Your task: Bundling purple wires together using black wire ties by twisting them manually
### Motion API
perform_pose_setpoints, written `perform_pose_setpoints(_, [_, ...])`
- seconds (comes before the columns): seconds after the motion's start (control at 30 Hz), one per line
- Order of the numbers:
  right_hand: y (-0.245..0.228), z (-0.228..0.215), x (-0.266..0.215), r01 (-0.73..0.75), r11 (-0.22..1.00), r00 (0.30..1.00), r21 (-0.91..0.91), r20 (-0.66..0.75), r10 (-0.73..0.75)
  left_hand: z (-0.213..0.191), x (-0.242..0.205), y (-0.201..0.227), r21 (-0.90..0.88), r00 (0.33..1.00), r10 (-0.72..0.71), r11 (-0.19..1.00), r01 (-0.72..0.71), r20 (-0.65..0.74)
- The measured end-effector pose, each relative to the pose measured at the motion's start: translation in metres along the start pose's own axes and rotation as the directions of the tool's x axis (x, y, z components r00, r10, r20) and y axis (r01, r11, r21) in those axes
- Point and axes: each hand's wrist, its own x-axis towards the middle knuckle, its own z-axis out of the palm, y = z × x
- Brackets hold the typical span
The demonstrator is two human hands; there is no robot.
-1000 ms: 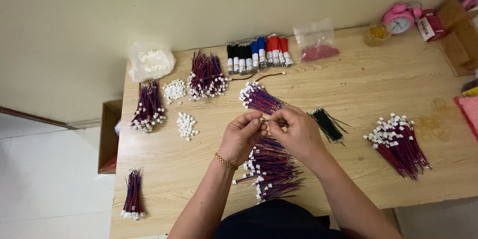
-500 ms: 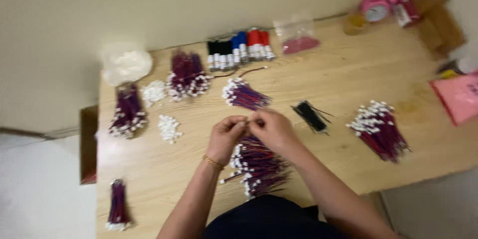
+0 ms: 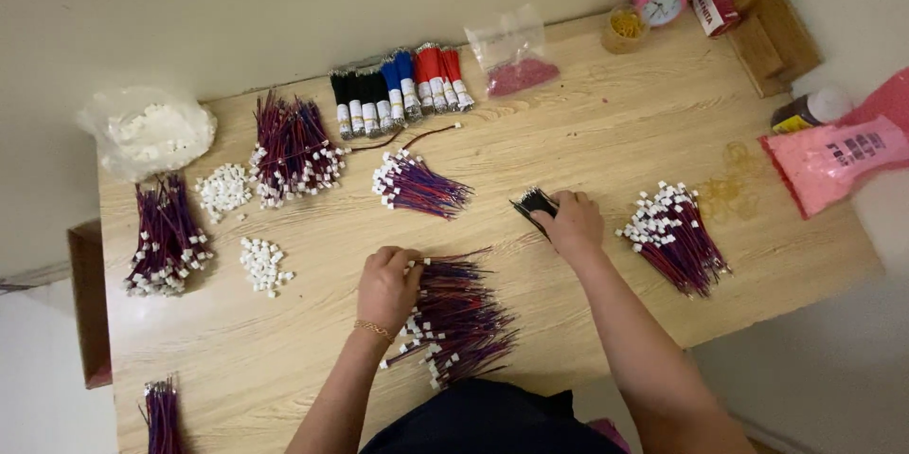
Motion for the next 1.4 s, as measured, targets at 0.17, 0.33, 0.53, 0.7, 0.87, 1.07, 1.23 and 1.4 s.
perform_pose_setpoints(0.17, [-0.003, 0.008, 0.01, -0.045, 0.994, 0.998, -0.097, 0.03, 0.048, 0.004, -0.002, 0.024, 0.26, 0.972, -0.016, 0.964, -0.046, 0.233])
perform_pose_setpoints(0.33, [0.006, 0.014, 0.02, -0.027, 0.995, 0.999, -0.094, 0.034, 0.03, 0.003, -0.011, 0.036, 0.331, 0.937, -0.03, 0.939, -0.093, 0.349])
perform_pose_setpoints(0.53, [-0.01, -0.024, 0.001, -0.061, 0.981, 0.998, 0.184, 0.031, 0.056, 0.002, -0.024, 0.031, 0.28, 0.945, 0.006, 0.954, -0.103, 0.327])
perform_pose_setpoints(0.7, [0.005, -0.028, 0.01, 0.029, 0.893, 0.999, 0.449, -0.046, -0.009, -0.016, -0.017, 0.041, 0.264, 0.954, -0.035, 0.963, -0.047, 0.299])
perform_pose_setpoints(0.87, [0.018, -0.036, 0.006, 0.111, 0.812, 0.99, 0.573, -0.133, -0.041, -0.014, -0.011, 0.043, 0.236, 0.98, 0.054, 0.967, -0.099, 0.191])
perform_pose_setpoints(1.07, [0.002, -0.081, -0.03, 0.061, 0.787, 0.991, 0.614, -0.134, 0.027, -0.018, 0.005, 0.066, 0.006, 0.971, 0.233, 0.972, -0.233, -0.052])
perform_pose_setpoints(1.23, [-0.018, -0.08, -0.062, 0.356, 0.784, 0.922, 0.509, -0.33, -0.204, -0.07, 0.023, 0.115, -0.523, 0.998, -0.054, 0.851, 0.055, 0.017])
perform_pose_setpoints(1.4, [-0.084, -0.083, -0.128, 0.35, 0.909, 0.897, 0.225, 0.2, -0.395, -0.111, 0.027, 0.147, -0.66, 0.986, 0.022, 0.746, 0.094, 0.166])
